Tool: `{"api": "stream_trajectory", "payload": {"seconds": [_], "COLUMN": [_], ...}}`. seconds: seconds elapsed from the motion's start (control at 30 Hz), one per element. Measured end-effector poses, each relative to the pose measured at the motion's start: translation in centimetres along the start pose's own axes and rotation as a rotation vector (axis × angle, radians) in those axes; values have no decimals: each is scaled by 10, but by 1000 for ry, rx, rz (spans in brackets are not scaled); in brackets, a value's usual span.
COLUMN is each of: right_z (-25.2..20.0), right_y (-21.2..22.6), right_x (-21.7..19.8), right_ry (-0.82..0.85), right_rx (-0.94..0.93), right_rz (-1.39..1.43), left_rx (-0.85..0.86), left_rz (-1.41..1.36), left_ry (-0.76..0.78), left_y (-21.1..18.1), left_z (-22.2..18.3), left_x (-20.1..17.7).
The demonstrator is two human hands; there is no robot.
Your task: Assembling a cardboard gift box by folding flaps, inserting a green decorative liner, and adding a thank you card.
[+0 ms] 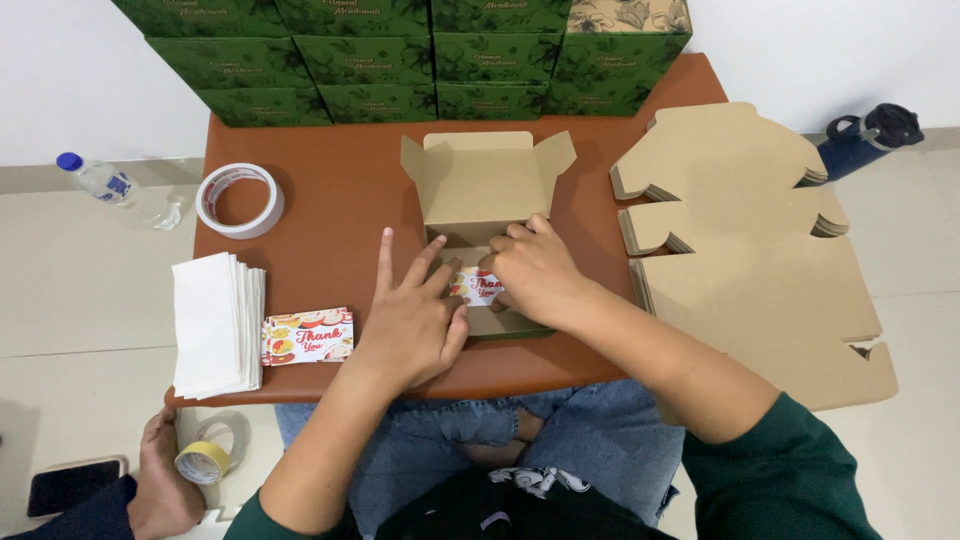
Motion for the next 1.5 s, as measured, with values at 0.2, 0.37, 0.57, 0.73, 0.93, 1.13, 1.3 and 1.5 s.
{"api": "stream_trajectory", "payload": {"seconds": [0.2,0.37,0.57,0.73,0.93,1.13,1.3,1.5], "right_z": [0,-7,-17,-3,19,12,-8,-35], "right_y": [8,-33,-120,-132,-160,-147,-126,-73], "right_x": [-25,-114,-100,-26,16,-24,-70,-104], "right_ry": [-10,-370,-649,-241,-121,-179,-420,-552], "right_rx": [-19,112,653,995,1152,1008,657,571], "right_rz": [11,349,1031,1398,1652,1530,1413,1209], "left_rx": [1,-115,-779,-1039,-1139,-1018,-531,-365], "left_rz": [12,-92,-813,-1159,-1402,-1242,-1156,-1007], "left_ry": [-29,-131,-131,72,155,109,-175,-270], "left_y": [-3,38,121,143,158,151,130,70], "left_z": [3,15,42,67,86,89,79,37], "left_x": [-5,-55,-22,39,73,44,14,-50]}}
Point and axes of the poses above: each hand's wrist, its own z-axis towards the middle knuckle, its own x-axis out of the palm, y = z × x, the point moved 6 cm from there along z, towards the middle knuckle, and after that the axes turned 8 degrees about -y, right-handed, at the moved point
